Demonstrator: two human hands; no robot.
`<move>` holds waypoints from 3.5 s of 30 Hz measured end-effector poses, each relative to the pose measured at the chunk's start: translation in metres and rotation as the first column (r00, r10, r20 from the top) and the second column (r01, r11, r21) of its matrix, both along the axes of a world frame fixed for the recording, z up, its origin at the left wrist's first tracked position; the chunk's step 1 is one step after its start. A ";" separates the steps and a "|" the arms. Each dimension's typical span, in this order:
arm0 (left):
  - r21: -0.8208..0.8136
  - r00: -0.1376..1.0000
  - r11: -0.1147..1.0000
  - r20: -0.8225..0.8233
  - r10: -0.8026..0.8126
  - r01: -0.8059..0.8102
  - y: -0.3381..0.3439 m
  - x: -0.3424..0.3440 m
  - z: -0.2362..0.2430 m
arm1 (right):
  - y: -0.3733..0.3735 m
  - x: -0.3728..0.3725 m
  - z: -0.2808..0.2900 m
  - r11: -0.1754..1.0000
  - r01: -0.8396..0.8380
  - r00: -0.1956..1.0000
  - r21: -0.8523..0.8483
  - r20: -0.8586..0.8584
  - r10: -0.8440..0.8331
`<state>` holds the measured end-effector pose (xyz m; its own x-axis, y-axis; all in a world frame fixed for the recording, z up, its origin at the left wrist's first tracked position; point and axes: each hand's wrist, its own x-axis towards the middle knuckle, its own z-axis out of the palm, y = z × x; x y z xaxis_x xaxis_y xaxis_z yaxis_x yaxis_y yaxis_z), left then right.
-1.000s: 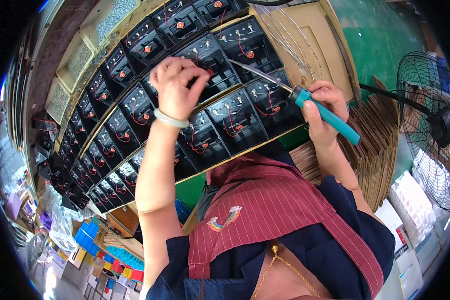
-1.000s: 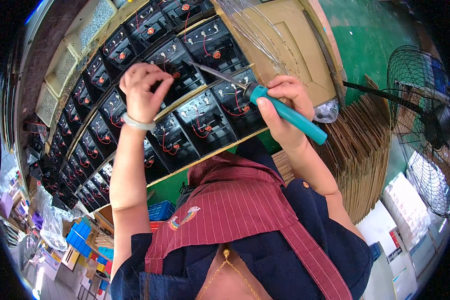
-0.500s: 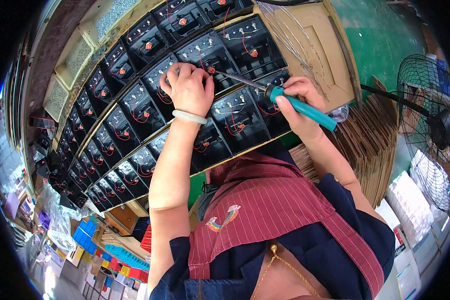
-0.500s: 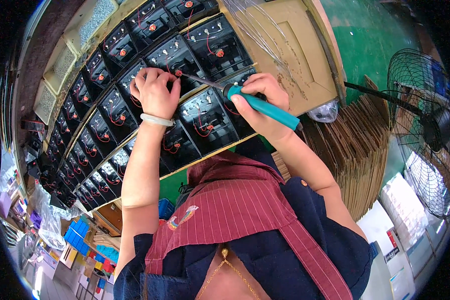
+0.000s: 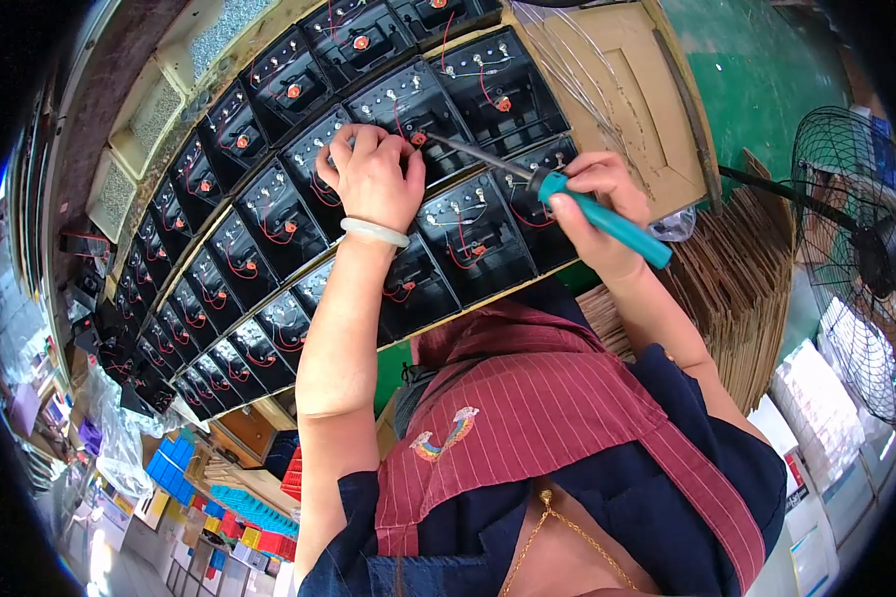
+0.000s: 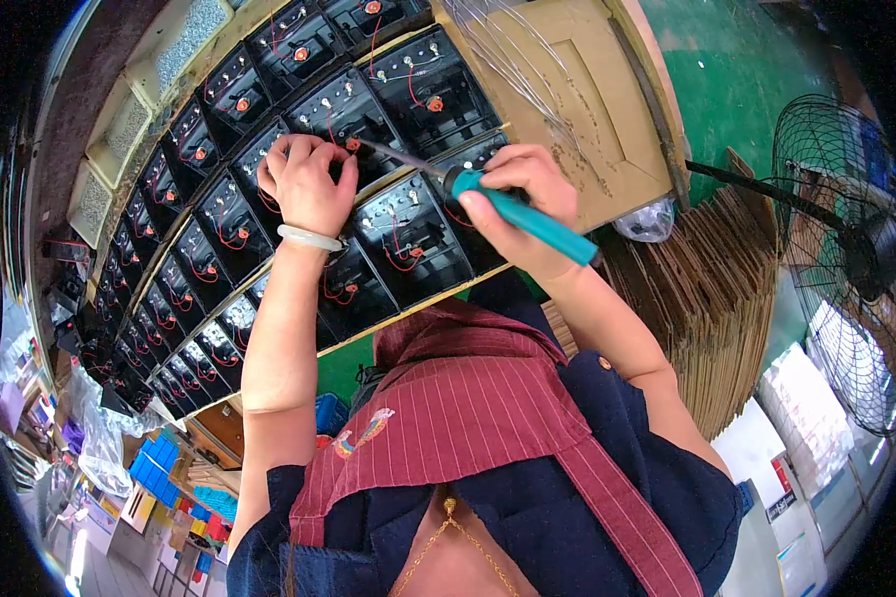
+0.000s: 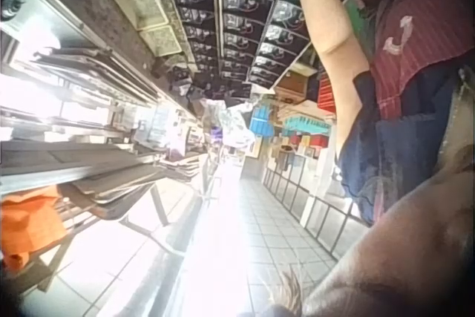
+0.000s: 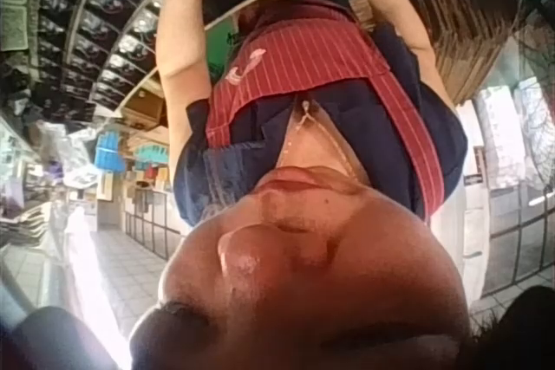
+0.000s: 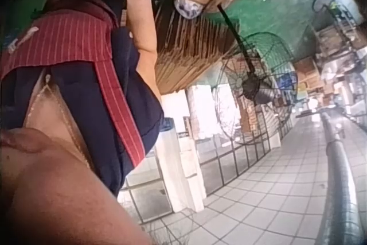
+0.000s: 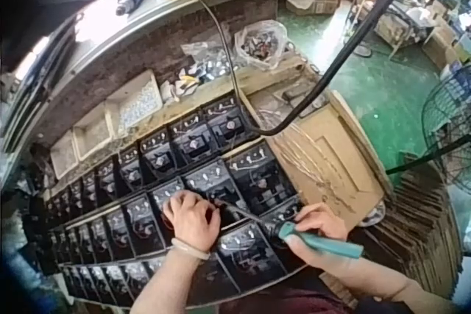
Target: Soldering wires to analog meters on an assembly workbench.
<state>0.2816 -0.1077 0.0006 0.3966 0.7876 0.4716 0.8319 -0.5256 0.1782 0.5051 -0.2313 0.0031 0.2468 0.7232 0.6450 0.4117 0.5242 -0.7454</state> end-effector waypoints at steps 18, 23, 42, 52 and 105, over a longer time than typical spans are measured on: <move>-0.028 0.999 0.999 -0.024 0.026 -0.027 -0.003 0.001 0.006 | -0.027 0.044 0.013 0.996 0.074 0.982 0.051 -0.178 -0.063; 0.135 0.990 0.990 0.142 0.024 -0.044 0.013 0.011 0.016 | -0.037 0.058 0.015 0.993 0.105 0.980 0.047 -0.172 -0.096; -0.008 0.987 0.988 0.045 -0.155 0.156 0.010 0.086 0.004 | -0.038 0.071 0.000 0.987 0.160 0.977 -0.011 -0.144 -0.160; -0.017 0.989 0.989 -0.028 -0.148 0.148 0.012 0.086 0.003 | -0.021 0.059 -0.004 0.986 0.163 0.983 -0.026 -0.081 -0.165; -0.302 0.737 0.840 0.404 0.541 -0.451 -0.027 -0.660 -0.007 | 0.009 -0.340 0.066 0.981 0.020 0.983 0.193 0.174 -0.054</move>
<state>-0.3785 -0.1349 -0.0067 -0.3000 0.8953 0.3294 0.7606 0.0161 0.6490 0.1651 -0.2224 0.0692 0.1402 0.5763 0.8051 0.5507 0.6304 -0.5471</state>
